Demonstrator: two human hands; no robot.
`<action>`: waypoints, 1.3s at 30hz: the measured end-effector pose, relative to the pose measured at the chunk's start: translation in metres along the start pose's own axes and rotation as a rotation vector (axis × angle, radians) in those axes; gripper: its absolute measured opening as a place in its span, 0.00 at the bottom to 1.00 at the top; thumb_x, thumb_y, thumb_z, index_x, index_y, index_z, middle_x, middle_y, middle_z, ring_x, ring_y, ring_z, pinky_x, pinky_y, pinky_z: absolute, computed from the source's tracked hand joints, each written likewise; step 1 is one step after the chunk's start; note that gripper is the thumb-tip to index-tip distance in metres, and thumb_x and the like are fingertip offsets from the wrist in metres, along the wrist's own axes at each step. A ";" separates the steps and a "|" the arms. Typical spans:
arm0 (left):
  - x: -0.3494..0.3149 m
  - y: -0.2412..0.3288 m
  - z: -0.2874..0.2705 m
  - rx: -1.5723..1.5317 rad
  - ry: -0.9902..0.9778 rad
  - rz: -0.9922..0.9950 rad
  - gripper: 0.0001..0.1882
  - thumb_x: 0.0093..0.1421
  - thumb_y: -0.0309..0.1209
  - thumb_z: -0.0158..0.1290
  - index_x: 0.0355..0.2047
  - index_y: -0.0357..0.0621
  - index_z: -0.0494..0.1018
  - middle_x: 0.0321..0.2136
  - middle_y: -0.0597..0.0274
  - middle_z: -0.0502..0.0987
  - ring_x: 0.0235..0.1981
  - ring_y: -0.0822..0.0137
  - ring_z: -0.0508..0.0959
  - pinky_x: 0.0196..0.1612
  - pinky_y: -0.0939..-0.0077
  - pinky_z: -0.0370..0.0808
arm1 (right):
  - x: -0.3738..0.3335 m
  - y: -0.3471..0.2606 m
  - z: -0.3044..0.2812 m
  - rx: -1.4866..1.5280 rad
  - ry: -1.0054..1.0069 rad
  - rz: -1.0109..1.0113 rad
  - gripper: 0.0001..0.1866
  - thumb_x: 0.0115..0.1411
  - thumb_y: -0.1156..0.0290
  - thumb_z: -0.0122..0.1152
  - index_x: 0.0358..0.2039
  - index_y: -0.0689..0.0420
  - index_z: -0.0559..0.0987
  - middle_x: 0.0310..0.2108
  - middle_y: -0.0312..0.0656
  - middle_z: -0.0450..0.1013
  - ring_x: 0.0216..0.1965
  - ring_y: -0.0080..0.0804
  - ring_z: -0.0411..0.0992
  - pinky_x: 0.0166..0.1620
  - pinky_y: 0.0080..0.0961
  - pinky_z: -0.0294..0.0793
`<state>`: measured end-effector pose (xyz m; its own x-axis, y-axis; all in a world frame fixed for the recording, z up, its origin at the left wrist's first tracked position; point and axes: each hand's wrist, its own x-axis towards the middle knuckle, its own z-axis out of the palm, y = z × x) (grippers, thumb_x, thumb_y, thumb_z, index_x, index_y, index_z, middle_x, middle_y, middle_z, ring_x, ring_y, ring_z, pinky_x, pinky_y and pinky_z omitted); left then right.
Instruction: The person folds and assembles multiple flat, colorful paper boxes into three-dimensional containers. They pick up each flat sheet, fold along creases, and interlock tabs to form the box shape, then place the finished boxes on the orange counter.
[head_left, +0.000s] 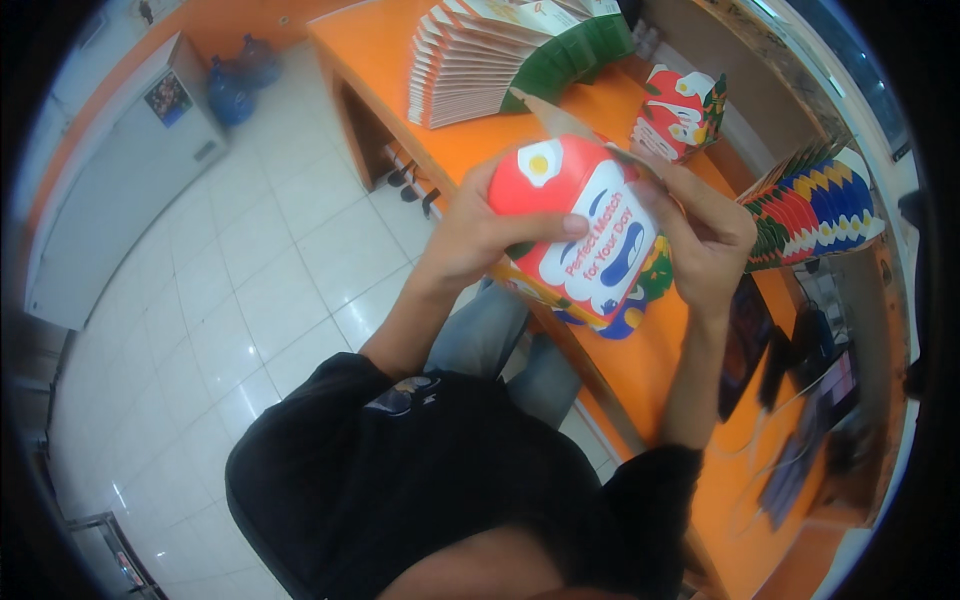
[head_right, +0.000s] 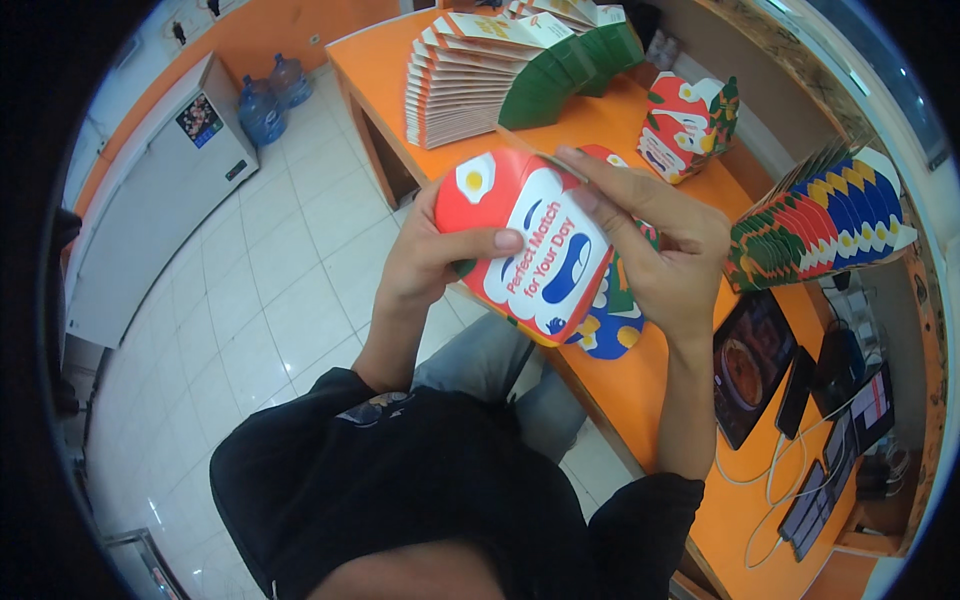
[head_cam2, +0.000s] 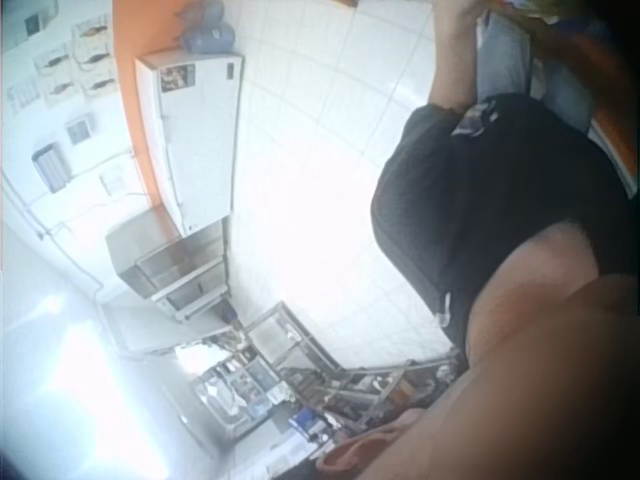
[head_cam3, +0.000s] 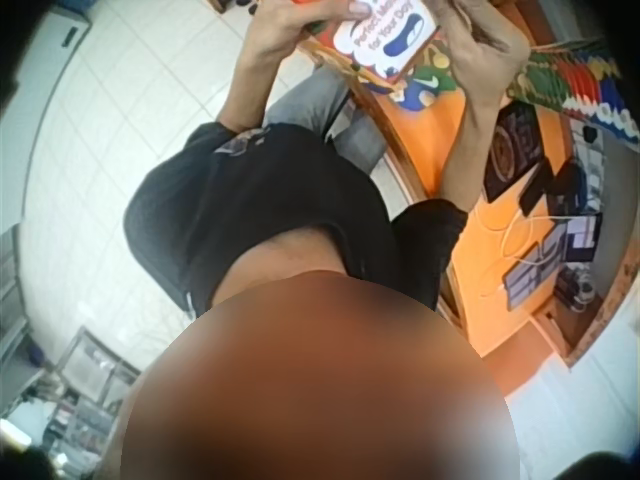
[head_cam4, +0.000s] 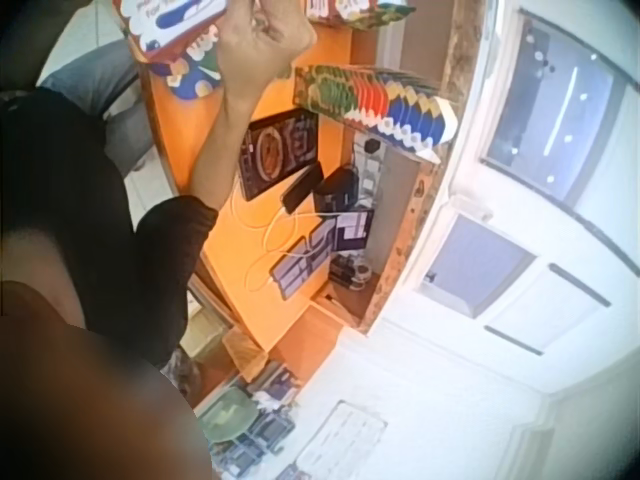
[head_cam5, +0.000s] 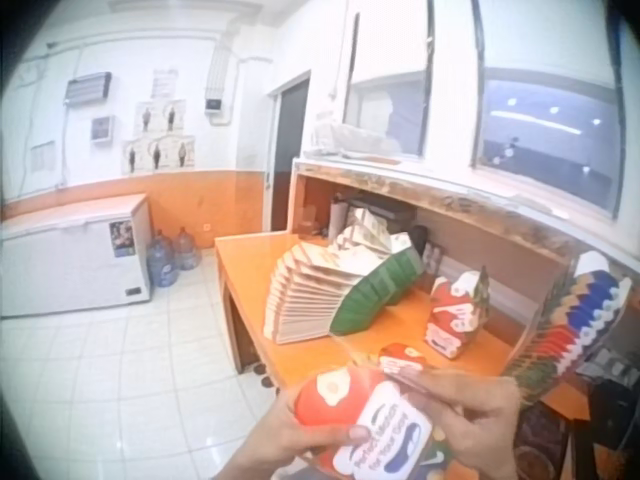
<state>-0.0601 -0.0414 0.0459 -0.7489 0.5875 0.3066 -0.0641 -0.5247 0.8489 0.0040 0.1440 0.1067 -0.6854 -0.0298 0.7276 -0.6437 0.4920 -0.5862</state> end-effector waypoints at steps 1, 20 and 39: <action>0.000 0.000 -0.003 -0.002 -0.023 0.002 0.27 0.53 0.33 0.64 0.51 0.40 0.68 0.44 0.57 0.78 0.43 0.63 0.80 0.47 0.68 0.78 | 0.002 0.001 -0.001 -0.013 -0.068 -0.074 0.11 0.49 0.84 0.63 0.35 0.64 0.83 0.33 0.43 0.80 0.37 0.31 0.77 0.44 0.26 0.75; -0.010 -0.010 0.031 0.138 0.200 0.484 0.15 0.64 0.28 0.53 0.48 0.35 0.68 0.41 0.62 0.76 0.42 0.75 0.75 0.43 0.81 0.72 | -0.004 0.003 0.016 0.157 -0.013 0.166 0.11 0.46 0.76 0.72 0.28 0.58 0.77 0.47 0.40 0.57 0.42 0.24 0.65 0.35 0.18 0.69; -0.012 -0.030 0.014 0.305 0.030 0.574 0.21 0.68 0.31 0.45 0.59 0.38 0.59 0.53 0.57 0.69 0.53 0.64 0.71 0.57 0.65 0.67 | -0.002 0.002 0.012 0.515 -0.031 0.226 0.24 0.48 0.82 0.70 0.39 0.59 0.64 0.39 0.40 0.64 0.36 0.22 0.74 0.34 0.17 0.77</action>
<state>-0.0401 -0.0242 0.0229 -0.6268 0.2458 0.7394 0.5385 -0.5493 0.6390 -0.0003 0.1350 0.0998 -0.8304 -0.0024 0.5572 -0.5572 0.0011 -0.8304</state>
